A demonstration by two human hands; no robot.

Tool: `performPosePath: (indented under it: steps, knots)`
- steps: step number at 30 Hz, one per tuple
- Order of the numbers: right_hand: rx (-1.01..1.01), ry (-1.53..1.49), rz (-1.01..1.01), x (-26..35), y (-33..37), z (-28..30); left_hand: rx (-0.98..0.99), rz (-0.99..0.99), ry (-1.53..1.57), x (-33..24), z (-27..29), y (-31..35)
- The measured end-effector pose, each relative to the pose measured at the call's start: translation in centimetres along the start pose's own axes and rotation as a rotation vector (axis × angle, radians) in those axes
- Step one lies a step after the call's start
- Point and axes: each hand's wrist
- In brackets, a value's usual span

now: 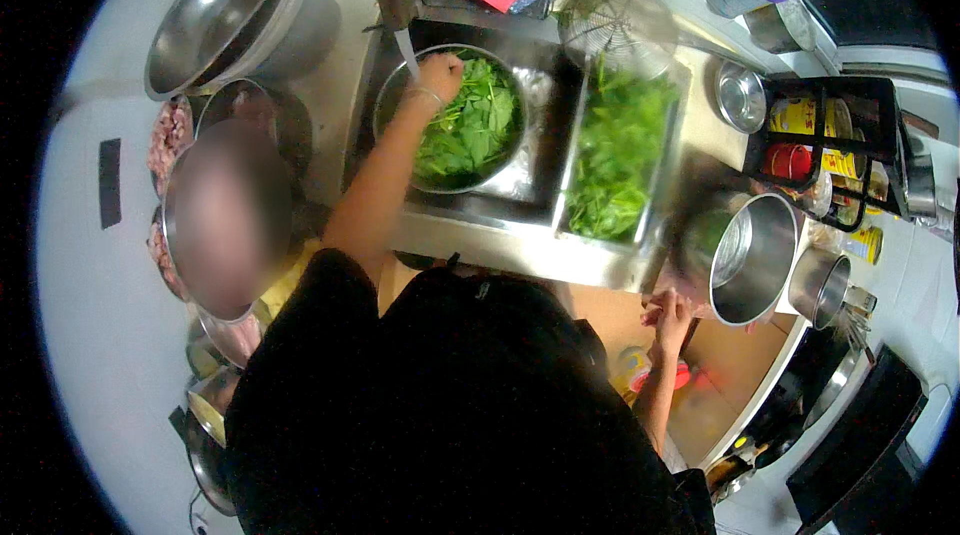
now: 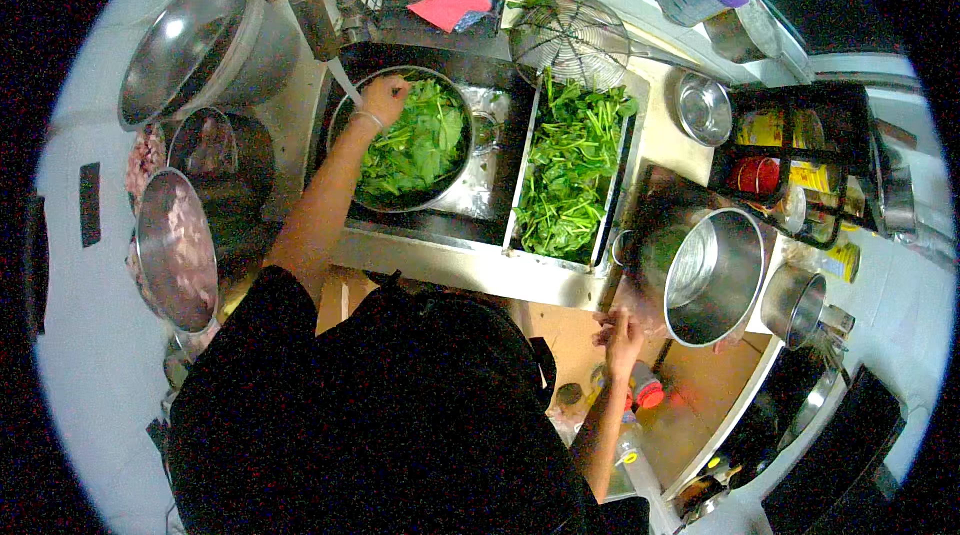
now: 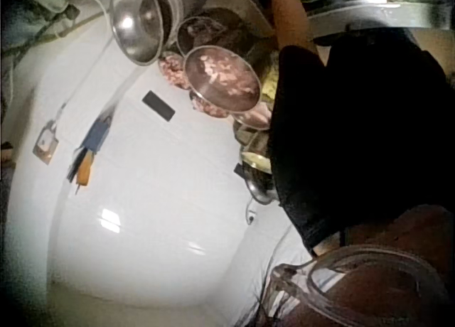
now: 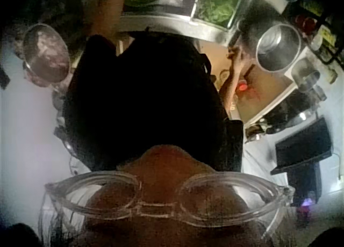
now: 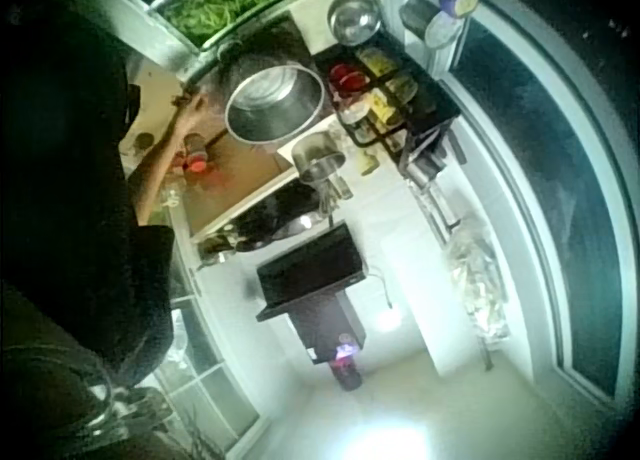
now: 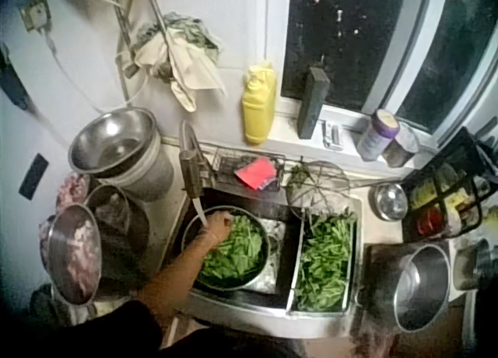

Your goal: The person washes leafy green vegetables in a bowl of water under a running faucet, transfers them to a tray and another bowl, and rinses out the metal bowl.

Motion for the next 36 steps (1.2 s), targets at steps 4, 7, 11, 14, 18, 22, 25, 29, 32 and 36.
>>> performPosePath:
  steps: [4, 7, 11, 14, 18, 22, 25, 29, 32, 36]
  knots:
    - [0.176, 0.048, 0.038, 1.7, -1.0, -1.8, -0.145, 0.131, -0.12, -4.5, -2.2, 3.2]
    - [0.283, 0.139, 0.036, 3.4, -0.3, -3.5, -0.063, 0.144, -0.169, -4.8, -3.3, 4.1]
    - [0.342, 0.214, 0.049, 2.4, -0.5, -3.2, 0.028, 0.147, -0.229, -6.3, -2.8, 4.9]
    - [0.354, 0.186, 0.057, 2.2, -1.2, -2.9, 0.062, 0.132, -0.185, -4.5, -1.6, 4.7]
    - [0.339, 0.17, 0.082, 2.9, -2.4, -2.4, 0.068, 0.101, -0.088, -1.4, 1.7, 5.3]
    - [0.337, 0.164, 0.043, 2.6, -2.9, -2.0, 0.216, 0.14, -0.078, -3.7, 6.2, 7.3]
    - [0.367, 0.098, -0.086, 1.6, -2.8, -0.9, 0.15, 0.052, -0.094, -1.4, 2.6, 7.9]
    - [0.181, -0.369, -0.265, 0.0, -0.8, 1.7, 0.324, 0.215, -0.37, -5.9, -0.4, 9.5]
    - [0.092, -0.603, -0.304, -0.8, -0.9, 4.7, 0.193, 0.16, -0.383, -4.3, -3.1, 9.0]
    - [0.101, -0.357, -0.224, -0.6, -1.0, 4.2, 0.072, 0.036, -0.355, -2.8, -2.7, 7.6]
Point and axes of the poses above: each hand's wrist, its own y-axis away from the middle knuckle, its own z-axis out of the back of the hand, x = y × z, and after that the axes turned 5 degrees about -y, right-handed
